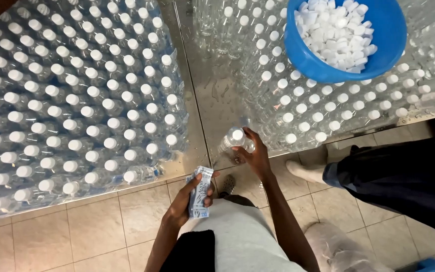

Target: Applying small adhesive labels to the caps of water bottles on a production line.

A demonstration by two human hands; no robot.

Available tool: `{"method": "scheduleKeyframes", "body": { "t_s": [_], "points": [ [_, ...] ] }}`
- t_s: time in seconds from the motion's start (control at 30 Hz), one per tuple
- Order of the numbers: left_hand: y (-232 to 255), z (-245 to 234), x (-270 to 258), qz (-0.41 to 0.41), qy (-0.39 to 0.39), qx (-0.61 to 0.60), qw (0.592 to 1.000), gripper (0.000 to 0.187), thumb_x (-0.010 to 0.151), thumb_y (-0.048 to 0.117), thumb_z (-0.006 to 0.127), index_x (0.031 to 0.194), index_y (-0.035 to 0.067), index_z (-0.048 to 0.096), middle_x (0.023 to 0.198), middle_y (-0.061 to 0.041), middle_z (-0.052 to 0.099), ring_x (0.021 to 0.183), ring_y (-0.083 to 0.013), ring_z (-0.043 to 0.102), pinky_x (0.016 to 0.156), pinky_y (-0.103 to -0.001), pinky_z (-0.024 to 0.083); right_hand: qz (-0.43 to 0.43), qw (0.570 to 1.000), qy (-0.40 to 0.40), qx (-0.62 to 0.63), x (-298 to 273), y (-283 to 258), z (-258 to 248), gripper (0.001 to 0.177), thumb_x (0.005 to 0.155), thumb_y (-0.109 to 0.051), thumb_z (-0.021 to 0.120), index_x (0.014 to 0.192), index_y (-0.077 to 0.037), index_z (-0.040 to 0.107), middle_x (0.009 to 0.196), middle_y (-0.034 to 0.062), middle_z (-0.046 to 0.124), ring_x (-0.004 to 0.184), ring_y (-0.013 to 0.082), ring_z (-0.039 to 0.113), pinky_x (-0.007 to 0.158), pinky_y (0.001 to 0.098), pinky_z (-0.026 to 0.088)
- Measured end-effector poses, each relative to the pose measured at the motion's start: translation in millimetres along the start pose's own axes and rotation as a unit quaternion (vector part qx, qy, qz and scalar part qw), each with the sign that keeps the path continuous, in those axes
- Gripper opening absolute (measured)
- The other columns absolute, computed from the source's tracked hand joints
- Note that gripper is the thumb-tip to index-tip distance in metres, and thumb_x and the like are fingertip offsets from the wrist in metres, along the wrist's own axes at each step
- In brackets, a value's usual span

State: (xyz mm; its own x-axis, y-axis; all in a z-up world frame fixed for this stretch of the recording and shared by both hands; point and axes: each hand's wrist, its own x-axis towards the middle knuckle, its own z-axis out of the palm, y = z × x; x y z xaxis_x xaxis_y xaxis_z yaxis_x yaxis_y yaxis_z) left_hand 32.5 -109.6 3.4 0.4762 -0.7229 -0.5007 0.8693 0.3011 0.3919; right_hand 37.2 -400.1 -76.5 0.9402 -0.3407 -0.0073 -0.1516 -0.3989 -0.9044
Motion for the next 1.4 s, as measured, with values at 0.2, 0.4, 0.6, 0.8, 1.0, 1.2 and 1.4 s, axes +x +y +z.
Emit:
{"method": "scheduleKeyframes", "body": {
  "t_s": [0.2,0.4,0.6,0.8,1.0,1.2,1.4],
  "points": [
    [-10.9,-12.9,1.8,0.015,0.0,0.009,1.0,0.074,0.108,0.05,0.057,0.157,-0.005,0.051,0.088,-0.011,0.062,0.068,-0.0163,0.062,0.063,-0.032,0.055,-0.043,0.999,-0.021,0.006,2.4,19.9,8.7,0.103,0.08,-0.026,0.098,0.166,-0.007,0.044,0.164,0.0223,0.053,0.15,0.0413,0.051,0.127,0.0522,0.039],
    [-12.5,-17.8,-4.1,0.044,0.009,-0.024,0.999,0.072,0.109,0.048,0.057,0.158,-0.005,0.05,0.087,-0.01,0.062,0.068,-0.0154,0.064,0.062,-0.031,0.056,-0.031,0.997,-0.039,0.063,16.7,33.1,16.3,0.109,0.081,-0.017,0.097,0.171,-0.005,0.036,0.171,0.0252,0.043,0.158,0.0408,0.039,0.134,0.0518,0.029],
    [-9.4,-10.4,-14.2,0.027,0.057,-0.039,0.997,0.059,0.108,0.05,0.061,0.132,-0.004,0.067,0.087,-0.011,0.063,0.067,-0.0193,0.063,0.063,-0.034,0.055,0.046,0.997,-0.069,-0.012,25.9,77.9,33.8,0.083,0.084,-0.029,0.1,0.152,-0.011,0.055,0.135,0.0134,0.065,0.12,0.0302,0.063,0.1,0.0451,0.052],
    [-11.0,-7.7,-30.1,0.028,0.086,-0.072,0.993,0.052,0.108,0.05,0.063,0.119,-0.001,0.068,0.089,-0.011,0.064,0.069,-0.0198,0.066,0.065,-0.034,0.055,0.071,0.994,-0.076,-0.044,22.0,127.2,45.2,0.062,0.09,-0.034,0.098,0.136,-0.01,0.064,0.104,0.011,0.076,0.081,0.0271,0.075,0.065,0.0415,0.061],
    [-9.1,-6.3,-40.9,0.043,0.095,-0.093,0.99,0.048,0.109,0.047,0.065,0.114,-0.001,0.066,0.088,-0.011,0.064,0.069,-0.0204,0.066,0.066,-0.034,0.055,0.094,0.992,-0.051,-0.061,10.1,82.8,47.9,0.058,0.087,-0.029,0.1,0.121,0.004,0.067,0.097,0.0205,0.075,0.086,0.0345,0.075,0.075,0.0487,0.059],
    [-7.9,-17.9,-54.7,0.056,0.115,-0.098,0.987,0.049,0.108,0.047,0.067,0.115,-0.001,0.068,0.088,-0.013,0.068,0.069,-0.0207,0.068,0.066,-0.035,0.056,0.068,0.993,-0.046,-0.084,7.0,82.6,61.5,0.05,0.083,-0.03,0.102,0.107,0.002,0.072,0.084,0.0169,0.072,0.08,0.0273,0.07,0.074,0.0368,0.054],
    [-30.7,-56.5,-65.3,0.096,0.135,-0.133,0.977,0.061,0.108,0.046,0.064,0.143,-0.004,0.063,0.087,-0.012,0.066,0.068,-0.0208,0.067,0.063,-0.035,0.056,0.006,0.991,-0.112,-0.079,-31.4,62.2,130.9,0.063,0.083,-0.035,0.099,0.122,0.004,0.07,0.108,0.0259,0.078,0.103,0.0447,0.077,0.076,0.0548,0.062]
  ]
}}
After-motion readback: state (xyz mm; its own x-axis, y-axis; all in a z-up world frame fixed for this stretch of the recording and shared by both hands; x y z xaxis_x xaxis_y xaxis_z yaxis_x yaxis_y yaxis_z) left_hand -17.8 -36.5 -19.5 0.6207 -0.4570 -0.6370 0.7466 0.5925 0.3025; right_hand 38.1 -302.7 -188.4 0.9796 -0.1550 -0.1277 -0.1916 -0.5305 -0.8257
